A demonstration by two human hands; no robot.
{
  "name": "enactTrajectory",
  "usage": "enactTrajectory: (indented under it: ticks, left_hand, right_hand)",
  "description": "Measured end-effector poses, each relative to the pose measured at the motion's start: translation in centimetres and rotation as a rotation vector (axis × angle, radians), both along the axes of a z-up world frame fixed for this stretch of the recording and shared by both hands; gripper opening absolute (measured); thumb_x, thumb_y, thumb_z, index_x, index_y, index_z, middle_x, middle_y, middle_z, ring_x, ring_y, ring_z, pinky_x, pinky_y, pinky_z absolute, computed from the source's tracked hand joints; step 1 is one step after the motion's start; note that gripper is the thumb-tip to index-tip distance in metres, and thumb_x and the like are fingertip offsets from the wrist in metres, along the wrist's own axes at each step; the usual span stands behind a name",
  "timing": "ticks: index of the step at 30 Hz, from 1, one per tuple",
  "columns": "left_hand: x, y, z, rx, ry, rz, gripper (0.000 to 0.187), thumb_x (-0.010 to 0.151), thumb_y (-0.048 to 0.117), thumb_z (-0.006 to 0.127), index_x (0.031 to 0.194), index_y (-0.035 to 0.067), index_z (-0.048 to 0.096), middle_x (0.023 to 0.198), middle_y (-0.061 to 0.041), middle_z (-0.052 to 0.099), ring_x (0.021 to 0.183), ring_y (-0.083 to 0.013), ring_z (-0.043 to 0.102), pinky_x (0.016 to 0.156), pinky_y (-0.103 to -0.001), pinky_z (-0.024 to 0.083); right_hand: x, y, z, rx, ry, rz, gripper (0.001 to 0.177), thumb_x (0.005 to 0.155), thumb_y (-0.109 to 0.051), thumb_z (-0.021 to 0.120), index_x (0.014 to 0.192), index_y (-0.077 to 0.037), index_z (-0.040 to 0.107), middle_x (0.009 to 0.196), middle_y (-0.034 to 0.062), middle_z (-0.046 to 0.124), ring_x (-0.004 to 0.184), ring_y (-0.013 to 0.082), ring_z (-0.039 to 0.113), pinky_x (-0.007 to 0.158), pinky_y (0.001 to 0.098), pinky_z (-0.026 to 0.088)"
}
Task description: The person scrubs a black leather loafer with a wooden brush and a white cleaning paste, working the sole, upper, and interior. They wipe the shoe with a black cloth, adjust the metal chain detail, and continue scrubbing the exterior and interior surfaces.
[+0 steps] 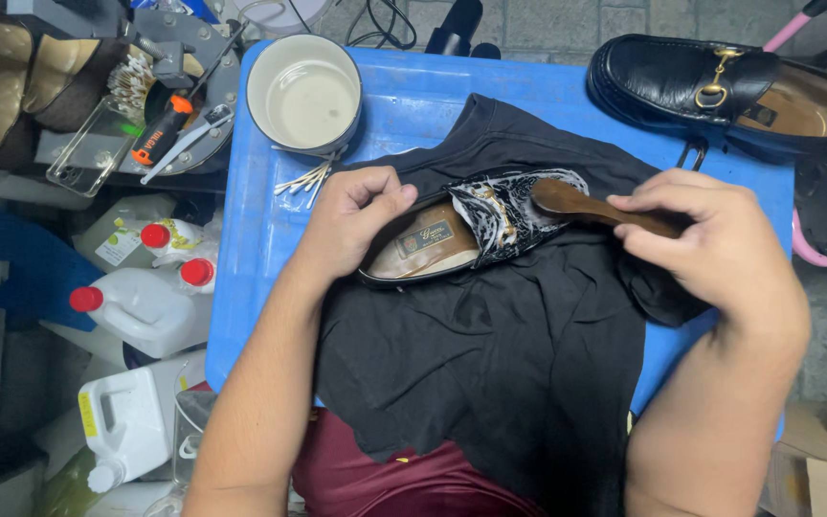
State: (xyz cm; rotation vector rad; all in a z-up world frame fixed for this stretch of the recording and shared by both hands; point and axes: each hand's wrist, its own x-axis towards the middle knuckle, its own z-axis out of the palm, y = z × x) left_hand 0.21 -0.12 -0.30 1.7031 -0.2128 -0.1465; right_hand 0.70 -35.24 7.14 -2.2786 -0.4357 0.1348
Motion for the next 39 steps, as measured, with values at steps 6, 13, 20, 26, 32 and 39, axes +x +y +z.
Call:
enactTrajectory:
  ticks: [6,13,20,26,32,39]
  left_hand:
    - [0.0,0.1,-0.1,0.029,-0.026,-0.007,0.041,0.101,0.024,0.066,0.069,0.007,0.047,0.065,0.007,0.040,0.066,-0.0039,0.036,0.058,-0.027,0.031]
    - [0.0,0.1,-0.2,0.010,-0.018,-0.005,0.040,0.100,0.025,0.066,0.070,0.007,0.047,0.066,0.008,0.041,0.066,-0.0037,0.036,0.058,-0.027,0.031]
    - [-0.1,-0.1,0.1,0.004,-0.021,-0.003,0.039,0.100,0.026,0.066,0.070,0.007,0.049,0.065,0.007,0.042,0.065,-0.0036,0.037,0.058,-0.026,0.032]
    - [-0.1,0.0,0.3,0.024,-0.018,0.006,0.039,0.099,0.026,0.067,0.069,0.007,0.051,0.063,0.008,0.043,0.063,-0.0033,0.037,0.056,-0.027,0.032]
    - [0.0,0.0,0.1,0.034,-0.023,0.006,0.041,0.099,0.026,0.067,0.069,0.006,0.049,0.063,0.008,0.041,0.063,-0.0035,0.035,0.055,-0.027,0.030]
    - [0.0,0.1,-0.1,0.036,-0.027,0.009,0.040,0.099,0.025,0.067,0.069,0.006,0.049,0.063,0.008,0.041,0.063,-0.0032,0.035,0.055,-0.027,0.030]
  right_hand:
    - [-0.5,2.8,-1.8,0.029,-0.175,-0.026,0.027,0.091,-0.007,0.078,0.116,0.000,0.073,0.101,0.0099,0.069,0.090,0.0202,0.067,0.081,0.0286,0.052]
    - [-1.3,6.5,-2.5,0.004,-0.300,-0.028,0.024,0.095,-0.009,0.075,0.118,-0.001,0.074,0.106,0.0102,0.070,0.094,0.0227,0.071,0.084,0.0307,0.055]
    - [-0.9,5.4,-0.7,0.092,-0.259,0.111,0.029,0.084,-0.006,0.078,0.113,-0.001,0.075,0.104,0.0091,0.072,0.091,0.0199,0.072,0.082,0.0286,0.056]
    - [-0.5,4.1,-1.2,0.073,-0.240,0.047,0.029,0.087,-0.001,0.080,0.116,0.000,0.075,0.106,0.0098,0.073,0.095,0.0180,0.071,0.084,0.0270,0.055]
    - [-0.5,3.2,-1.6,0.122,-0.176,0.172,0.036,0.079,-0.003,0.082,0.114,-0.001,0.075,0.107,0.0097,0.072,0.098,0.0189,0.070,0.086,0.0283,0.054]
    - [0.2,1.0,-1.4,0.112,-0.167,0.110,0.035,0.077,0.000,0.083,0.111,-0.002,0.075,0.103,0.0091,0.071,0.093,0.0164,0.070,0.082,0.0255,0.054]
